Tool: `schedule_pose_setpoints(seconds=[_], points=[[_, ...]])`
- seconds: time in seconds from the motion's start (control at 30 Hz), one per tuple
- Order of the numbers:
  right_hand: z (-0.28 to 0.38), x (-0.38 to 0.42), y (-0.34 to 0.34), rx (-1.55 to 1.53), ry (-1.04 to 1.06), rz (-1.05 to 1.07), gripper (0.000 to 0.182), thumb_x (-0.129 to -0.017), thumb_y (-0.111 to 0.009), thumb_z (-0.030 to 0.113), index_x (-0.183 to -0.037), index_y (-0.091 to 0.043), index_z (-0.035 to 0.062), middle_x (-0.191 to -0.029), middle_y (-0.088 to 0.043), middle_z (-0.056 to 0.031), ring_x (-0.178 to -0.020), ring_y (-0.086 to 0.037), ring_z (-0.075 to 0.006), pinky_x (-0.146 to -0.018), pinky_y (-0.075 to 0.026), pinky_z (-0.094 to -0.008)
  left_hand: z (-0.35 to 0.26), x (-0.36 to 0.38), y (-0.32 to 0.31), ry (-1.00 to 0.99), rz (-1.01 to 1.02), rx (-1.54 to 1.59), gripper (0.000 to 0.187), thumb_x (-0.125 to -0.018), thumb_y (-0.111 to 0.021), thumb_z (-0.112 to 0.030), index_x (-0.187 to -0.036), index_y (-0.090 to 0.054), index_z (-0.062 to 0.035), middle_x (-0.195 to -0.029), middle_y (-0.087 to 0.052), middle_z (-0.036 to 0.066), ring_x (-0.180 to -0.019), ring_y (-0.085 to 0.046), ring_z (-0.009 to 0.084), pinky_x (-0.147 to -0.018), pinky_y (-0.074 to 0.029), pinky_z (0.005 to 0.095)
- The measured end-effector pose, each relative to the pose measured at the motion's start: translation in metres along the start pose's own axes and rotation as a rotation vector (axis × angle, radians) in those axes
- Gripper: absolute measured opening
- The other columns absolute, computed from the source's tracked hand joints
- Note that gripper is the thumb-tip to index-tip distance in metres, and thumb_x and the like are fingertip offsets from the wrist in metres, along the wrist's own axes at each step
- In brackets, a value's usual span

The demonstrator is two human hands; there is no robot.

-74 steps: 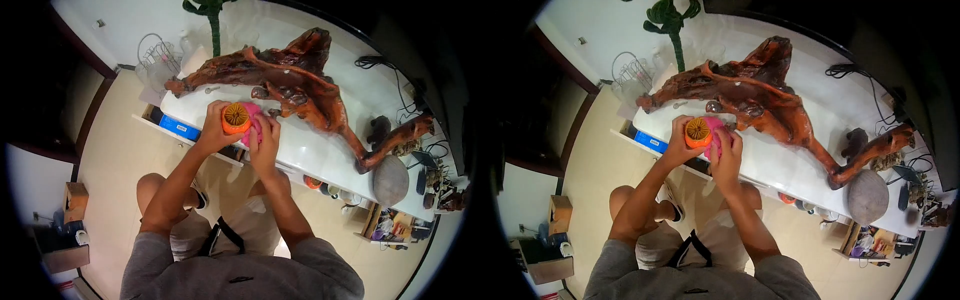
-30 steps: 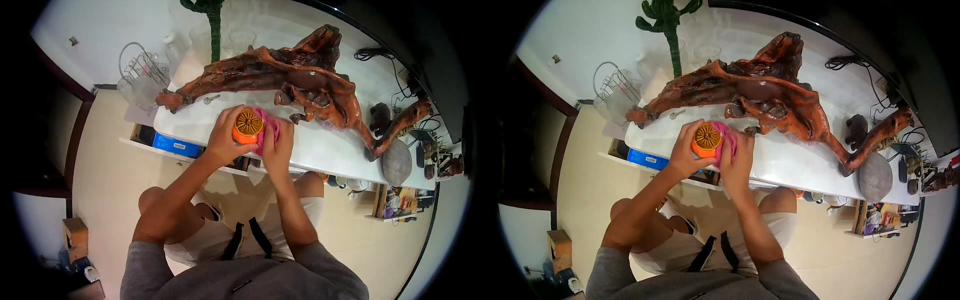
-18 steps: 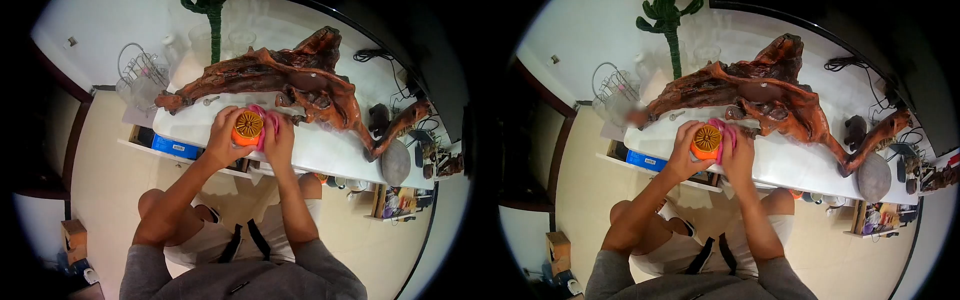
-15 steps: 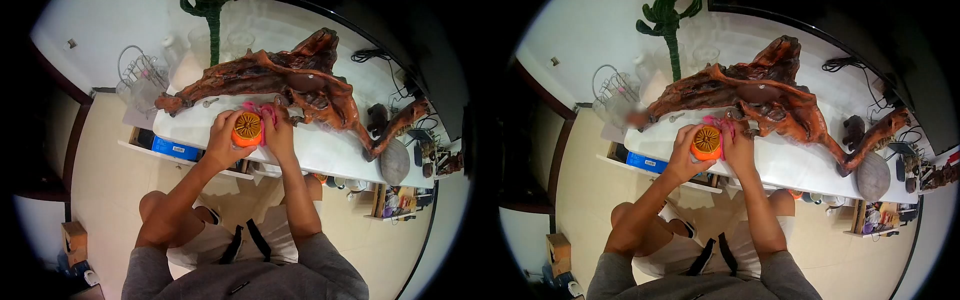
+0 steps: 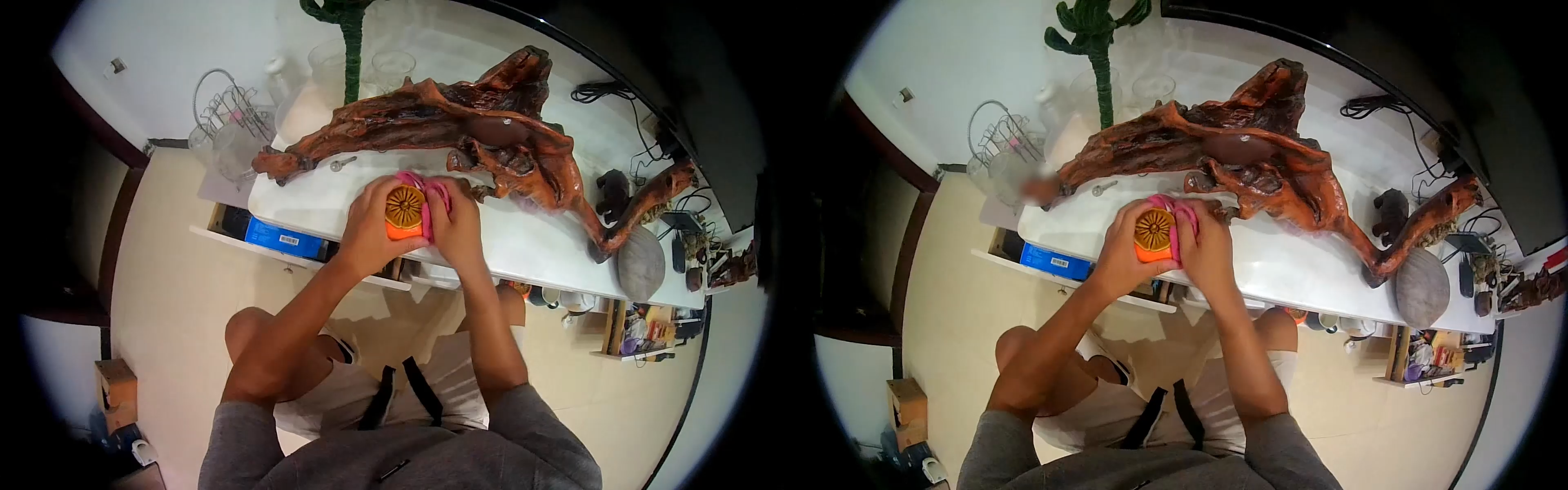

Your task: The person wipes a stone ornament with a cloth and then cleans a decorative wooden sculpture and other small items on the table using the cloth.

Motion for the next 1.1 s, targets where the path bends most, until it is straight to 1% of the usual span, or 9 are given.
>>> schedule_pose_setpoints(seconds=[0.13, 0.23, 0.37, 0.47, 0.5, 0.63, 0.73, 0.93, 1.1], points=[[0.006, 0.031, -0.002, -0.04, 0.145, -0.122, 0.029, -0.091, -0.066, 0.013, -0.116, -0.062, -0.0005, -0.108, -0.061, -0.0202, -0.105, -0.059, -0.0346, -0.095, -0.046, -0.0395, -0.012, 0.003, 0.006, 0.069, -0.047, -0.221, 0.097, -0.058, -0.093, -0.03, -0.139, -0.045, -0.0107, -0.129, -0.045, 0.017, -0.122, -0.044, 0.0379, -0.106, -0.038, 0.0454], [0.015, 0.03, -0.003, 0.087, 0.267, -0.167, 0.043, -0.089, -0.071, 0.023, -0.122, -0.059, -0.0014, -0.108, -0.061, -0.0218, -0.103, -0.059, -0.0366, -0.094, -0.046, -0.0406, -0.009, 0.002, 0.001, 0.104, -0.062, -0.123, 0.098, -0.056, -0.094, -0.03, -0.14, -0.046, -0.0109, -0.125, -0.044, 0.016, -0.12, -0.043, 0.0376, -0.105, -0.039, 0.0442], [-0.015, -0.007, -0.005, 0.019, 0.157, -0.103, 0.044, -0.096, -0.063, 0.02, -0.131, -0.052, -0.0045, -0.113, -0.064, -0.0221, -0.1, -0.064, -0.0306, -0.093, -0.048, -0.0364, -0.006, 0.001, 0.007, 0.037, 0.006, -0.003, 0.096, -0.06, -0.091, -0.026, -0.143, -0.043, -0.0109, -0.132, -0.044, 0.017, -0.125, -0.043, 0.0376, -0.106, -0.039, 0.0447], [-0.013, -0.013, -0.004, -0.12, 0.061, -0.112, 0.048, -0.097, -0.061, 0.019, -0.136, -0.047, -0.006, -0.113, -0.065, -0.0214, -0.107, -0.064, -0.0283, -0.096, -0.047, -0.0352, -0.007, -0.006, 0.015, 0.046, 0.074, 0.024, 0.094, -0.064, -0.088, -0.02, -0.145, -0.041, -0.0094, -0.138, -0.041, 0.017, -0.13, -0.042, 0.037, -0.108, -0.038, 0.0439], [-0.011, -0.008, -0.003, -0.162, -0.01, -0.035, 0.055, -0.098, -0.06, 0.02, -0.142, -0.04, -0.006, -0.125, -0.059, -0.0215, -0.117, -0.059, -0.0277, -0.101, -0.044, -0.0366, -0.01, -0.01, 0.021, 0.071, 0.103, 0.026, 0.092, -0.065, -0.086, -0.018, -0.145, -0.04, -0.0081, -0.14, -0.04, 0.017, -0.132, -0.041, 0.0363, -0.11, -0.038, 0.0431], [-0.004, 0.032, -0.015, -0.065, 0.265, -0.073, 0.054, -0.097, -0.055, 0.014, -0.146, -0.036, 0.0002, -0.138, -0.04, -0.0269, -0.129, -0.041, -0.0407, -0.111, -0.033, -0.0458, 0.001, -0.009, 0.015, -0.018, 0.114, 0.044, 0.092, -0.066, -0.085, -0.015, -0.146, -0.038, -0.0074, -0.141, -0.04, 0.017, -0.135, -0.041, 0.0353, -0.113, -0.035, 0.0408], [0.003, 0.038, -0.024, 0.012, 0.255, -0.114, 0.051, -0.097, -0.052, 0.012, -0.145, -0.038, 0.0006, -0.138, -0.04, -0.0269, -0.129, -0.039, -0.0419, -0.111, -0.031, -0.0479, 0.0, -0.011, 0.012, -0.009, 0.111, 0.145, 0.091, -0.064, -0.087, -0.017, -0.143, -0.041, -0.0072, -0.142, -0.04, 0.016, -0.135, -0.041, 0.0341, -0.115, -0.034, 0.0401], [-0.013, -0.011, -0.018, -0.003, 0.158, -0.079, 0.034, -0.1, -0.045, 0.007, -0.132, -0.05, -0.0023, -0.121, -0.057, -0.026, -0.115, -0.054, -0.0403, -0.102, -0.041, -0.0436, 0.001, -0.014, 0.014, -0.011, 0.116, 0.2, 0.088, -0.061, -0.09, -0.022, -0.138, -0.047, -0.0096, -0.138, -0.041, 0.017, -0.133, -0.041, 0.0366, -0.112, -0.036, 0.0425], [0.006, 0.028, -0.016, 0.086, 0.204, -0.195, 0.031, -0.099, -0.047, 0.007, -0.128, -0.052, -0.0023, -0.118, -0.058, -0.026, -0.11, -0.055, -0.0406, -0.099, -0.043, -0.0427, -0.002, -0.014, 0.015, 0.055, 0.073, -0.045, 0.09, -0.06, -0.089, -0.022, -0.138, -0.046, -0.0126, -0.137, -0.043, 0.016, -0.134, -0.039, 0.0383, -0.111, -0.036, 0.045]])
Point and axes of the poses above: each hand's wrist, its own x-axis away from the middle knuckle, its own y-axis out of the back of the hand, z = x × y, the point moved 3 cm from there along -x, towards the middle knuckle
